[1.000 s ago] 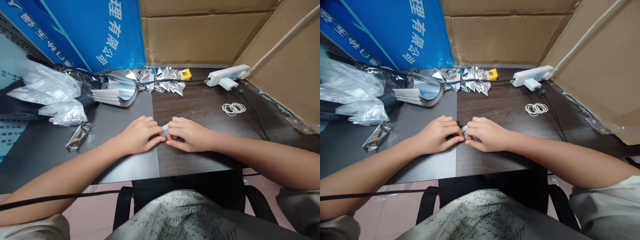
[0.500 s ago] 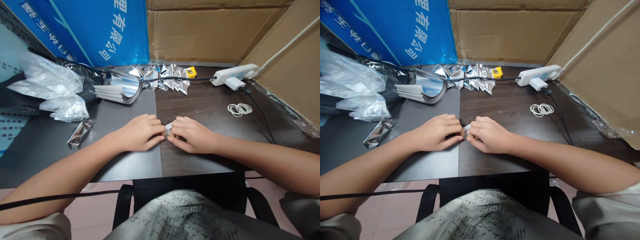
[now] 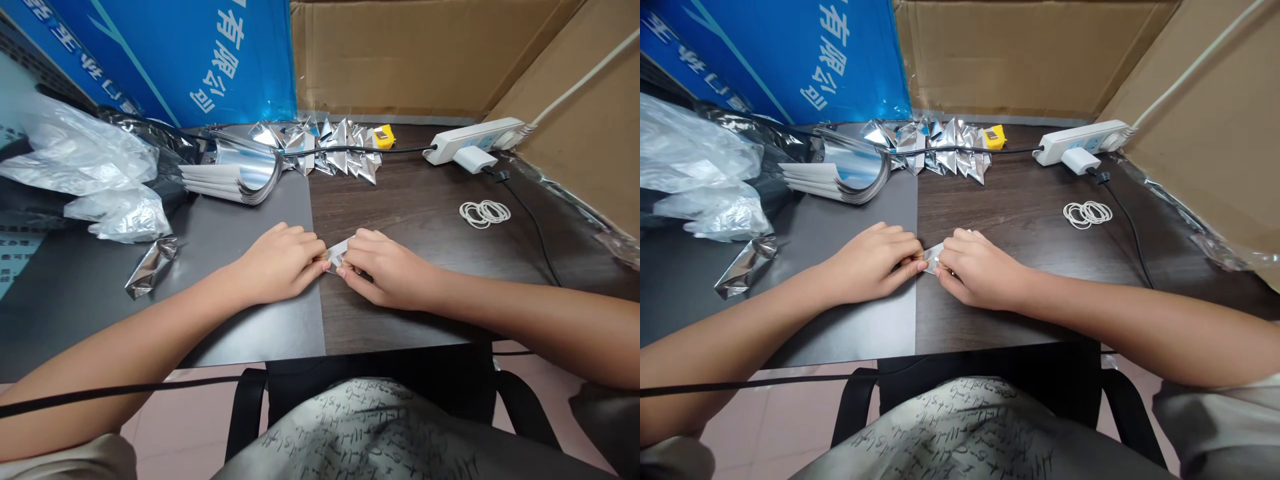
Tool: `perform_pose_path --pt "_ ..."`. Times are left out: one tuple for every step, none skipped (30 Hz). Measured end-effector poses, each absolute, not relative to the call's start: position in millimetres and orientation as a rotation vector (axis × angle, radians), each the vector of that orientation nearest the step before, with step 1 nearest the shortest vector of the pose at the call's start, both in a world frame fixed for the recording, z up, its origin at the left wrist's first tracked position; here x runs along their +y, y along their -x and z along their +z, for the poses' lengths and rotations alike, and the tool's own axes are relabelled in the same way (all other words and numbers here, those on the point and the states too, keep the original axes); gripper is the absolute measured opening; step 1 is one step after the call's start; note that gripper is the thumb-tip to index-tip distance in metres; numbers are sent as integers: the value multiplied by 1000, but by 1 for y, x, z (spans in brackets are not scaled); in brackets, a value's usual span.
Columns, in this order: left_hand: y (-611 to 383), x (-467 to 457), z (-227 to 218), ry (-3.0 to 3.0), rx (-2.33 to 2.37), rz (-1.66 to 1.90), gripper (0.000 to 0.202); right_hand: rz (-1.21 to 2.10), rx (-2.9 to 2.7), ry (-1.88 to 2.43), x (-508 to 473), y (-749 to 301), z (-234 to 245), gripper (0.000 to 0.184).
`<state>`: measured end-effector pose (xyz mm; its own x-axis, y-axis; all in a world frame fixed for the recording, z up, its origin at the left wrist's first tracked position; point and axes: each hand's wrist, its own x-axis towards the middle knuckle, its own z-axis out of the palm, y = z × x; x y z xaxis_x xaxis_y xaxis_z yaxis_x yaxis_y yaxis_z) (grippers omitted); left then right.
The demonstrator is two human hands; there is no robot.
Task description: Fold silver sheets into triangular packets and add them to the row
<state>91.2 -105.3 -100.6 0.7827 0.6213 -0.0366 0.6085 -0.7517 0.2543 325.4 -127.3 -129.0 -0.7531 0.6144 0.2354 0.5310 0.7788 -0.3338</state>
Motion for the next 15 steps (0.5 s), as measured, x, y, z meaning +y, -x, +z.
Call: perform_pose_path --pt "-92 -106 -100 -2701 981 77 28 365 -2634 888 -127 -325 -129 35" --pt "-93 -107 -100 -2680 1006 79 28 376 -2629 897 -128 -324 -129 35" --pt "-94 -107 -100 -2658 1033 81 27 385 -2620 902 -128 -324 -130 34" --pt "-95 -108 -99 -2634 1060 82 26 393 -2607 903 -128 -324 -130 33" --pt "-95 -108 -99 -2609 1088 84 25 403 -2588 899 -127 -324 -130 31" --pt "-96 -109 -99 -2583 1119 86 24 419 -2564 895 -127 -323 -131 30" --pt "-96 -110 -99 -2557 1147 90 23 438 -2535 893 -127 -323 -131 29" --pt "-96 -110 -98 -2533 1172 92 22 461 -2506 893 -127 -323 -132 28" --pt "-97 -111 -98 -2510 1194 91 22 484 -2482 897 -127 -323 -132 27" --pt "-97 -111 -98 -2491 1213 90 22 506 -2464 903 -126 -323 -132 25" --pt "-98 -111 -97 -2475 1229 88 22 527 -2453 912 -126 -323 -132 24" --pt "-98 -112 -97 -2463 1242 83 23 545 -2448 919 -126 -322 -132 24" --pt "-99 -112 -96 -2455 1255 77 23 559 -2446 925 -126 -322 -132 25" --pt "-100 -113 -96 -2449 1274 69 23 571 -2448 932 -126 -322 -132 26" --pt "-101 -113 -96 -2445 1295 60 24 578 -2450 938 -126 -321 -131 27"
